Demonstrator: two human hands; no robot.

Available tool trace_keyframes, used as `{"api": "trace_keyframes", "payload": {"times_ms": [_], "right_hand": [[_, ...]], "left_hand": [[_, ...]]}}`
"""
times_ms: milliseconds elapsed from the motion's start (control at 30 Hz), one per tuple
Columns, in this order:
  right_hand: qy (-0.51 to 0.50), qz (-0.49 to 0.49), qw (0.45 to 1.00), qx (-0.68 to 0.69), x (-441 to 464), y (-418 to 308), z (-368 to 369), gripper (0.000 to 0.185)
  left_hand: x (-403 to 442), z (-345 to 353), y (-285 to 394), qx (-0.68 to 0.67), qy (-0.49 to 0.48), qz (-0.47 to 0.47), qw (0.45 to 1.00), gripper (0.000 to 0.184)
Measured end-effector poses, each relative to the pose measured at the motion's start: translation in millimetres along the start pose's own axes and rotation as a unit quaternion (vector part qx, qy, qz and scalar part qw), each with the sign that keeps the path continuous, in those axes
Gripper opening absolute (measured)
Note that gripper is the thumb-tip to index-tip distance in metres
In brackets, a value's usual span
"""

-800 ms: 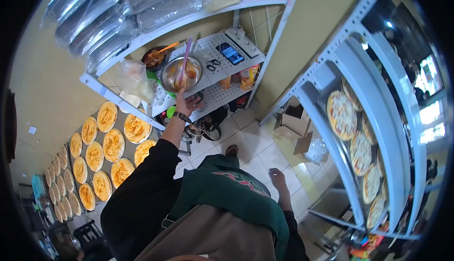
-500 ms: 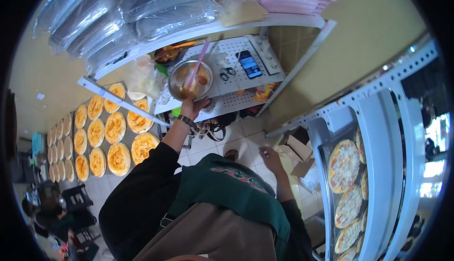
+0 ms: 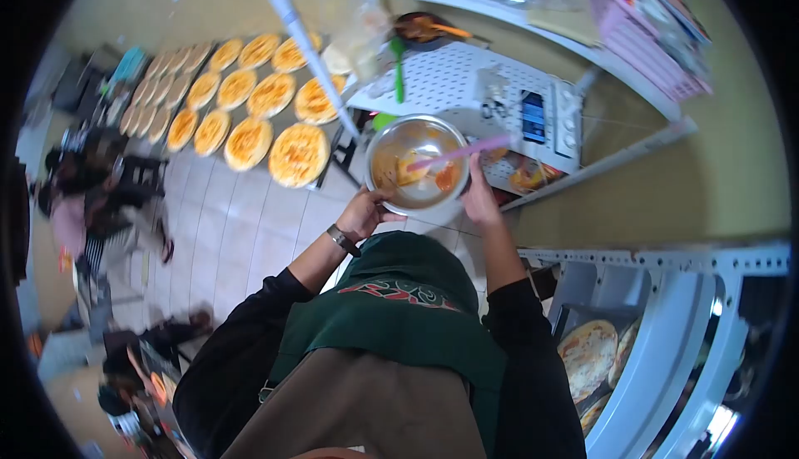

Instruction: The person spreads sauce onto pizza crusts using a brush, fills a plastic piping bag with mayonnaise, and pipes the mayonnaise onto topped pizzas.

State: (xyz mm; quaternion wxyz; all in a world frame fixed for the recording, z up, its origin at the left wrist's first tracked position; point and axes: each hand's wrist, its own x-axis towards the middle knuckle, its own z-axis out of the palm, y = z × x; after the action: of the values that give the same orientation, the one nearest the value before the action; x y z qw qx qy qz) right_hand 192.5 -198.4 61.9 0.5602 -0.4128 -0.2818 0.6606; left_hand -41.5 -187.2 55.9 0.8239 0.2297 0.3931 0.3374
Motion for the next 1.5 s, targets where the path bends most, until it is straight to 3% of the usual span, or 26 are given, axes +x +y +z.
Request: {"api": "trace_keyframes", "payload": {"times_ms": [167,233,300,367,400,500,567,633,667,700,767,800,833,900,967,1067,1100,1200,1300,1400,1500], "right_hand": [[-0.059,0.098,0.993,-0.006,-25,63,36,0.070],[-0.119,0.141,0.982,-0.029,-34,83,60,0.071],[-0.100,0.155,0.981,-0.067,-40,97,72,0.069],[-0.177,0.122,0.976,-0.029,-32,124,66,0.067],[-0.152,0.080,0.984,-0.053,-44,97,94,0.063],[-0.191,0.095,0.977,-0.004,-45,71,104,0.061],[-0.187,0.104,0.977,0.022,-39,67,120,0.051],[-0.245,0.118,0.943,-0.194,-22,70,127,0.036],[-0.272,0.123,0.928,-0.221,-8,76,134,0.023],[-0.277,0.122,0.927,-0.222,0,77,153,0.023],[-0.331,0.136,0.832,-0.424,14,73,190,0.022],[-0.343,0.058,0.805,-0.481,16,79,212,0.025],[-0.348,0.056,0.801,-0.484,17,83,236,0.025],[-0.362,-0.263,0.648,-0.616,19,92,287,0.030],[-0.354,-0.260,0.632,-0.638,30,108,324,0.030],[-0.320,-0.418,0.551,-0.647,61,131,370,0.031],[-0.325,-0.418,0.551,-0.645,71,133,383,0.031],[-0.282,-0.505,0.472,-0.665,105,143,412,0.046],[-0.276,-0.503,0.450,-0.684,134,162,432,0.047],[-0.276,-0.473,0.472,-0.691,160,174,450,0.050],[-0.288,-0.443,0.501,-0.686,195,184,460,0.050]], "left_hand": [[-85,-21,-14,0.042,0.163,0.032,0.985,0.040],[-103,-38,-19,-0.152,0.093,0.031,0.984,0.045],[-119,-50,-21,-0.187,0.110,0.065,0.974,0.048],[-133,-65,-20,-0.216,0.150,0.152,0.953,0.051],[-140,-72,-18,-0.204,0.163,0.171,0.950,0.053],[-154,-112,-19,-0.174,0.208,0.212,0.939,0.054],[-163,-137,-14,-0.167,0.225,0.229,0.932,0.054],[-177,-148,4,-0.147,0.230,0.257,0.927,0.053],[-180,-157,10,-0.149,0.232,0.262,0.925,0.053],[-183,-166,19,-0.095,0.259,0.297,0.914,0.051],[-193,-184,36,-0.045,0.289,0.335,0.896,0.050],[-204,-186,50,-0.027,0.292,0.347,0.891,0.051],[-210,-192,61,-0.009,0.294,0.361,0.885,0.053],[-214,-220,79,0.030,0.298,0.385,0.873,0.058],[-221,-246,96,0.069,0.303,0.403,0.861,0.063],[-232,-286,127,0.125,0.334,0.439,0.825,0.062],[-237,-298,138,0.124,0.339,0.438,0.823,0.062],[-252,-327,171,0.203,0.398,0.449,0.774,0.061],[-257,-349,206,0.253,0.399,0.453,0.755,0.061],[-251,-367,242,0.339,0.394,0.464,0.718,0.060],[-229,-391,276,0.334,0.364,0.478,0.727,0.058]]}}
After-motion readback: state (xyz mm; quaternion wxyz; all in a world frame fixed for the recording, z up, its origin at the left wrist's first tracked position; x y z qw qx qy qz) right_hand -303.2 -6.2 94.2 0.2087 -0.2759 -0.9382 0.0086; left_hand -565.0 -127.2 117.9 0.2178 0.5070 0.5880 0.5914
